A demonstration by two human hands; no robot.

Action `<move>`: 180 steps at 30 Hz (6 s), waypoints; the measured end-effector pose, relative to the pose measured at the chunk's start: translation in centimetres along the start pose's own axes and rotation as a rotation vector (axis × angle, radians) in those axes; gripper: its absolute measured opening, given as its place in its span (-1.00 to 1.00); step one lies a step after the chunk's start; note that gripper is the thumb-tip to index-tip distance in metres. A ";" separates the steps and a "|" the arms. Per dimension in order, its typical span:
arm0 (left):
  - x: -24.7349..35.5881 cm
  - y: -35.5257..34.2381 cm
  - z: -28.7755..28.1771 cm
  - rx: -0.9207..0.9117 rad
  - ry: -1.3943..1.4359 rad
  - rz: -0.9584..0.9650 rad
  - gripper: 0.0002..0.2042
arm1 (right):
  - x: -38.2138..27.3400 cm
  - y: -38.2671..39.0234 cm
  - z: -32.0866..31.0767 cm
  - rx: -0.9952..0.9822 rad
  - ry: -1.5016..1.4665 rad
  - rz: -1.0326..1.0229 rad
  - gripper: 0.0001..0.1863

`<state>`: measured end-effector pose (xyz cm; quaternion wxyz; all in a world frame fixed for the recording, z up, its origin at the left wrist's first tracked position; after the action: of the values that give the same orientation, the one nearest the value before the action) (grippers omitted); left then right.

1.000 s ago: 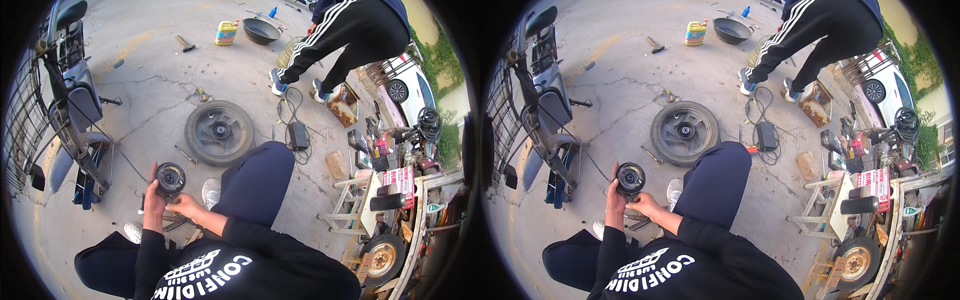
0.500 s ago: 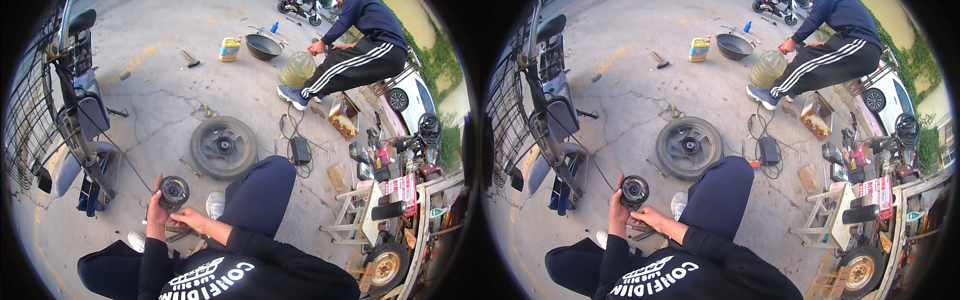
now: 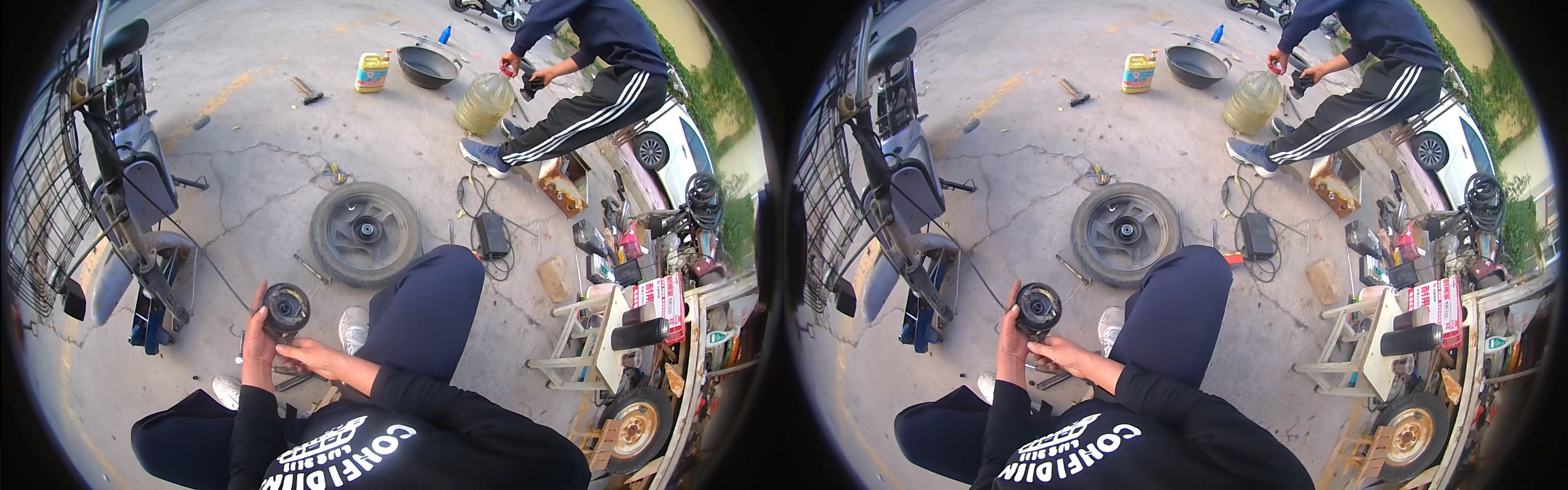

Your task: The person removes the front wheel of a scooter, detaches the brake assembly, and inspects the brake drum. They handle the wheel, brake caliper, and drum while sitting on the ground in an outdoor repair area.

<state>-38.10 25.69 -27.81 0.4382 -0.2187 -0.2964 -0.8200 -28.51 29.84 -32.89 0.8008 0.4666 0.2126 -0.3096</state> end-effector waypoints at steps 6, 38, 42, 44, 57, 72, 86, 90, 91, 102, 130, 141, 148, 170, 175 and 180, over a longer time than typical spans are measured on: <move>0.3 0.1 -0.4 -0.026 0.026 -0.011 -0.32 | -1.6 0.8 1.3 -0.112 -0.138 -0.050 -0.70; 0.8 -0.3 -0.9 -0.007 0.045 0.021 -0.32 | -1.2 0.4 1.6 -0.150 -0.176 -0.060 -0.65; 0.9 -0.3 -0.5 -0.017 0.061 0.018 -0.31 | -1.3 0.6 1.9 -0.199 -0.234 -0.072 -0.63; 0.6 -0.3 -0.6 -0.022 0.055 0.009 -0.31 | -1.0 0.4 1.4 -0.161 -0.175 -0.078 -0.64; 0.0 -0.4 -0.2 -0.017 0.013 0.000 -0.31 | -1.8 -0.4 -1.0 0.088 0.094 -0.258 -0.66; 0.7 0.0 0.4 -0.026 0.053 -0.012 -0.30 | -0.5 -0.9 -0.2 -0.094 0.032 -0.102 -0.71; 0.3 0.0 -0.3 -0.002 -0.008 -0.039 -0.32 | 0.2 -0.4 0.9 -0.156 -0.100 -0.036 -0.66; 0.0 -0.3 -0.4 -0.031 -0.011 -0.040 -0.32 | 0.2 -0.8 -0.2 -0.086 -0.024 -0.084 -0.69; 0.0 -0.3 -0.5 -0.028 -0.008 -0.035 -0.32 | 0.1 -0.8 -0.4 -0.073 -0.005 -0.090 -0.69; -0.3 -0.6 -0.4 0.010 -0.006 -0.017 -0.32 | -0.6 -0.5 -0.7 0.027 0.066 -0.114 -0.66; 0.3 -0.7 -1.6 0.013 0.013 -0.006 -0.37 | 0.1 -0.1 0.5 -0.064 -0.128 -0.050 -0.61; 0.3 -0.8 -0.7 0.011 0.051 0.006 -0.38 | -0.6 -0.5 -1.3 0.080 -0.013 -0.143 -0.71; -0.1 -0.9 -1.1 0.033 0.045 0.008 -0.36 | -1.5 0.0 -1.1 0.115 0.078 -0.190 -0.69; -0.6 -1.4 -1.6 0.010 0.032 -0.008 -0.37 | -0.9 -0.4 -1.0 0.070 0.078 -0.168 -0.62; 0.2 -0.9 -1.4 0.051 0.030 -0.015 -0.38 | -0.7 0.4 0.4 0.006 -0.142 -0.055 -0.61; 0.2 -1.1 -1.0 0.024 0.040 -0.014 -0.39 | -0.4 -0.6 -0.6 0.004 -0.047 -0.140 -0.64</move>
<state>-39.18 25.37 -28.74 0.4406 -0.1950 -0.2989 -0.8237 -29.22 30.24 -33.25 0.7810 0.4446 0.2256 -0.3762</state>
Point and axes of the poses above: each hand's wrist, its own y-axis away from the middle knuckle, its own z-axis out of the palm, x = y × z, the point moved 10 cm from there along -y, towards the middle knuckle, and after that the axes turned 3 degrees about -z, right-handed, at the moved point
